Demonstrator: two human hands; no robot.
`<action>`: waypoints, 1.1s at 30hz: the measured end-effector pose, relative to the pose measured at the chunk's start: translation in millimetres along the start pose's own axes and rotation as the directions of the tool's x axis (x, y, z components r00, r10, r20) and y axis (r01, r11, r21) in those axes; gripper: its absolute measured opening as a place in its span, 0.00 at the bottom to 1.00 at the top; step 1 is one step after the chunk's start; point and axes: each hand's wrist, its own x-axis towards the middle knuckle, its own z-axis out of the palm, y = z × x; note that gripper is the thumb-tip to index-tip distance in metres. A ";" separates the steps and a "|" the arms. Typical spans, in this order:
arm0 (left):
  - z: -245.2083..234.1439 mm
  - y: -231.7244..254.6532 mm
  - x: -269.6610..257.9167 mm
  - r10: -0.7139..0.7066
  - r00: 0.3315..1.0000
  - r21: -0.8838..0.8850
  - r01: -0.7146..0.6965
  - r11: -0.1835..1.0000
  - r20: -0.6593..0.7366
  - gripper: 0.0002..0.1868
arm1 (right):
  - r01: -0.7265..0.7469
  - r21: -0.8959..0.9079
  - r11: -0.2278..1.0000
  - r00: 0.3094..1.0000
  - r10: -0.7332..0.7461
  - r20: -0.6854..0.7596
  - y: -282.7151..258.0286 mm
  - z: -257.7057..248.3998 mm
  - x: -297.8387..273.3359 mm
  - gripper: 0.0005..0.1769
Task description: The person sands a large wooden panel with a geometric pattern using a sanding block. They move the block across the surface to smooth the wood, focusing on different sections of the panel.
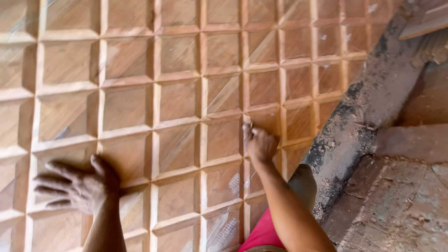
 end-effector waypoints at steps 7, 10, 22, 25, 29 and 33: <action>-13.6 12.9 -15.7 -0.004 1.000 -0.037 0.005 0.999 0.026 0.55 | -0.028 0.006 1.000 0.996 0.027 0.087 11.0 -5.6 -26.9 0.36; -12.4 8.1 -14.9 0.016 1.000 -0.017 -0.016 1.000 0.002 0.55 | -0.113 -0.098 0.989 0.982 0.126 0.141 7.0 4.0 5.4 0.44; -13.1 10.5 -20.6 -0.025 1.000 -0.004 0.025 1.000 0.017 0.54 | 0.120 -0.234 0.965 0.973 -0.162 -0.166 10.3 11.1 55.8 0.41; -15.6 18.5 -17.9 -0.024 1.000 -0.011 0.024 1.000 0.020 0.54 | 0.038 0.132 0.990 0.994 -0.050 0.094 10.4 -13.8 11.7 0.38; -16.8 9.4 -19.5 0.009 1.000 -0.010 -0.009 1.000 0.005 0.54 | 0.050 0.250 0.967 0.992 -0.076 0.096 0.7 -27.8 8.9 0.17; -13.2 12.1 -16.9 -0.001 1.000 -0.006 0.001 1.000 -0.007 0.54 | 0.070 0.584 0.809 0.995 -0.102 0.023 11.4 -35.7 45.8 0.05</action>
